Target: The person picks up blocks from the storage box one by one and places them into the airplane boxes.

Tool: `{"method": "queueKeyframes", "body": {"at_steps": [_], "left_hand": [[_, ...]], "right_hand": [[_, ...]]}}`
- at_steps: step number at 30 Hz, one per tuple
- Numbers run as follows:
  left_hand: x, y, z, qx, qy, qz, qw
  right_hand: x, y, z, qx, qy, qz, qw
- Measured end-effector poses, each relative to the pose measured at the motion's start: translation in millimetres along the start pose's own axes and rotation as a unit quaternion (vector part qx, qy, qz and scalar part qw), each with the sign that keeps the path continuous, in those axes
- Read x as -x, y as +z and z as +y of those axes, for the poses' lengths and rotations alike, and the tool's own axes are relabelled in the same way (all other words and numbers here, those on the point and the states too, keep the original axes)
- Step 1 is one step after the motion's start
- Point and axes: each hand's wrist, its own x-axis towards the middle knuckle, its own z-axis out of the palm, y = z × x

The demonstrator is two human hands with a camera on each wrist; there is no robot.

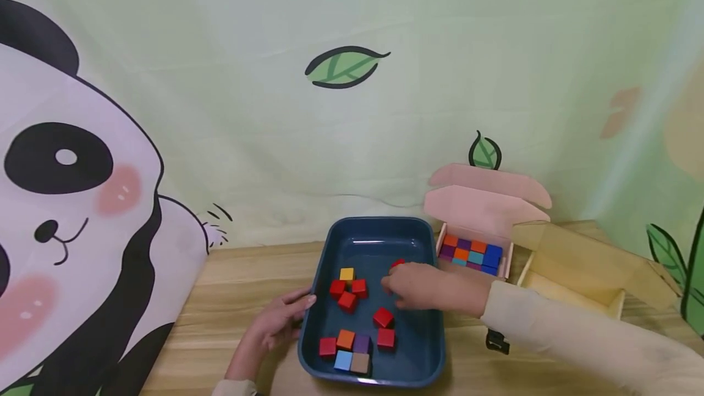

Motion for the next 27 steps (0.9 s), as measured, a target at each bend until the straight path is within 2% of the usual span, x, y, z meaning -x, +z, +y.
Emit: {"method": "queueKeyframes", "body": {"at_steps": [4,11,15,21,27], "left_hand": [[-0.5,0.2,-1.2,0.006,0.0,0.002,1.0],[-1.9,0.7,-1.6,0.012,0.003,0.001,0.9999],[-2.5,1.5,0.3,0.014,0.005,0.001,0.9999],[-1.3,1.5,0.2,0.014,0.003,0.003,0.9999],[-1.0,0.7,-1.0,0.01,0.001,0.004,0.9999]], "right_hand": [[-9,5.7,-19,0.015,-0.016,-0.042,0.999],[-21,11.2,-33,-0.026,-0.029,-0.1,0.994],[-25,11.1,-37,-0.029,-0.025,-0.113,0.993],[-28,9.5,-41,-0.055,0.005,-0.135,0.989],[-33,7.6,-39,-0.052,-0.004,-0.161,0.986]]}}
